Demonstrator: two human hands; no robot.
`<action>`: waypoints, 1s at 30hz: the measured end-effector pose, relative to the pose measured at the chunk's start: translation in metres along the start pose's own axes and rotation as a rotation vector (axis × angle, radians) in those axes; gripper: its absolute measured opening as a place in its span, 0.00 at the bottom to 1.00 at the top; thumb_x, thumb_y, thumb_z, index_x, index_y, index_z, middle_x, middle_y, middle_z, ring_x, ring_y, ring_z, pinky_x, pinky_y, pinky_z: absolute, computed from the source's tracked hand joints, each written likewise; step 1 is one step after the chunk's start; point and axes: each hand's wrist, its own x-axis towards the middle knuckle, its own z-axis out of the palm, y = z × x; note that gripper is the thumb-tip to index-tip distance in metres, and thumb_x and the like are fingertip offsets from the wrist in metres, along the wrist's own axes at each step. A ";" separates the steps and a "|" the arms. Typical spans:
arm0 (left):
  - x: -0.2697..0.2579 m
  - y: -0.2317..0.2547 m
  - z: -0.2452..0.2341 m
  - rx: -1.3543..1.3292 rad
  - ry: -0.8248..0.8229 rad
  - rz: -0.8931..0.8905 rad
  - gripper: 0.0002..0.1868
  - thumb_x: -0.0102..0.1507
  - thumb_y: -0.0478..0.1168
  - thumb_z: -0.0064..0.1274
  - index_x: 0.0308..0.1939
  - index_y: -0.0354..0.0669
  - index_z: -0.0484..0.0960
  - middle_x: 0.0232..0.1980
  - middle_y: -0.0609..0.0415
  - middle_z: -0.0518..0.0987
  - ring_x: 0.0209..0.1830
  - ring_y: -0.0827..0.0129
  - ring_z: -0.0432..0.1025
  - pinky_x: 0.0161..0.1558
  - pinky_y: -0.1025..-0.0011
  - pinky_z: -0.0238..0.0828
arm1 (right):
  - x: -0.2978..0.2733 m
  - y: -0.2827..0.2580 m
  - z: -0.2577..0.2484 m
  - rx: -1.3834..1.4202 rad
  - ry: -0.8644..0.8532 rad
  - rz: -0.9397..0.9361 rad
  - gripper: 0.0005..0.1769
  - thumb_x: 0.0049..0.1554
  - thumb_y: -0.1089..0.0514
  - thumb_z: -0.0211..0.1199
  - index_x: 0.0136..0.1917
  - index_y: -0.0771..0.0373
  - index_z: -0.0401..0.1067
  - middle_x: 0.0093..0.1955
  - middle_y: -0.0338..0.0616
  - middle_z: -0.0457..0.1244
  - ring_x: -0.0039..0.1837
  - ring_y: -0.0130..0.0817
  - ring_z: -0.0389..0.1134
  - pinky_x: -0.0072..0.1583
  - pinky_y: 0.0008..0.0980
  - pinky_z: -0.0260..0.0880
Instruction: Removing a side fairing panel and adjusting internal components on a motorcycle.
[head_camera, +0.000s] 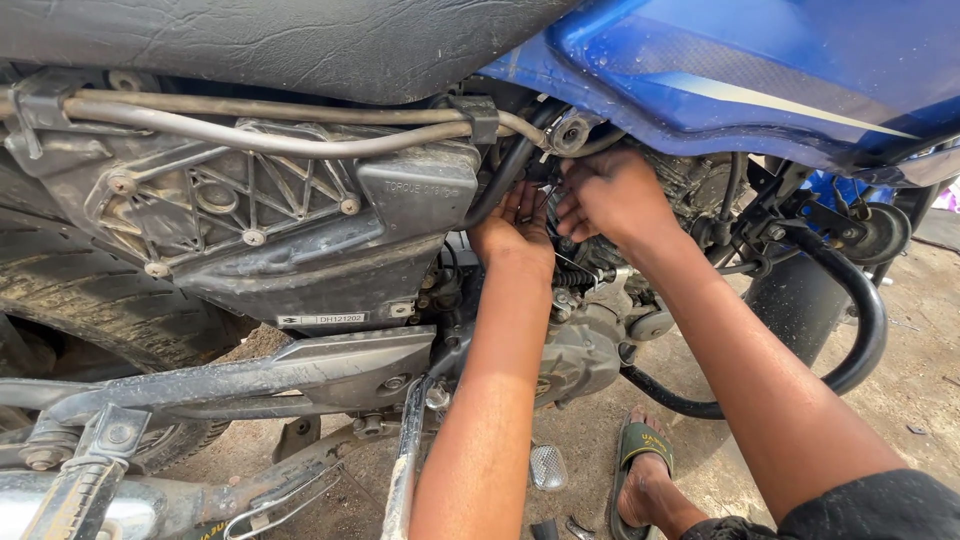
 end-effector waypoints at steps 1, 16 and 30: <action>0.000 0.001 0.000 0.003 -0.004 -0.009 0.17 0.66 0.41 0.45 0.52 0.31 0.76 0.49 0.45 0.75 0.51 0.59 0.71 0.62 0.58 0.68 | -0.001 0.001 0.000 0.106 0.012 -0.013 0.15 0.64 0.56 0.54 0.47 0.72 0.73 0.36 0.51 0.68 0.32 0.37 0.71 0.34 0.33 0.73; 0.003 0.004 -0.001 0.092 -0.015 0.006 0.17 0.67 0.41 0.40 0.51 0.30 0.76 0.48 0.42 0.77 0.49 0.57 0.74 0.54 0.60 0.75 | 0.001 0.017 0.026 0.358 0.116 -0.070 0.10 0.61 0.65 0.58 0.49 0.77 0.75 0.40 0.54 0.71 0.38 0.36 0.76 0.41 0.30 0.80; 0.052 0.002 -0.025 0.158 -0.059 -0.014 0.18 0.67 0.42 0.41 0.54 0.30 0.74 0.50 0.43 0.76 0.50 0.57 0.72 0.50 0.60 0.72 | -0.017 0.023 0.052 0.338 0.511 -0.307 0.03 0.56 0.71 0.65 0.42 0.75 0.78 0.37 0.50 0.72 0.37 0.29 0.74 0.40 0.27 0.76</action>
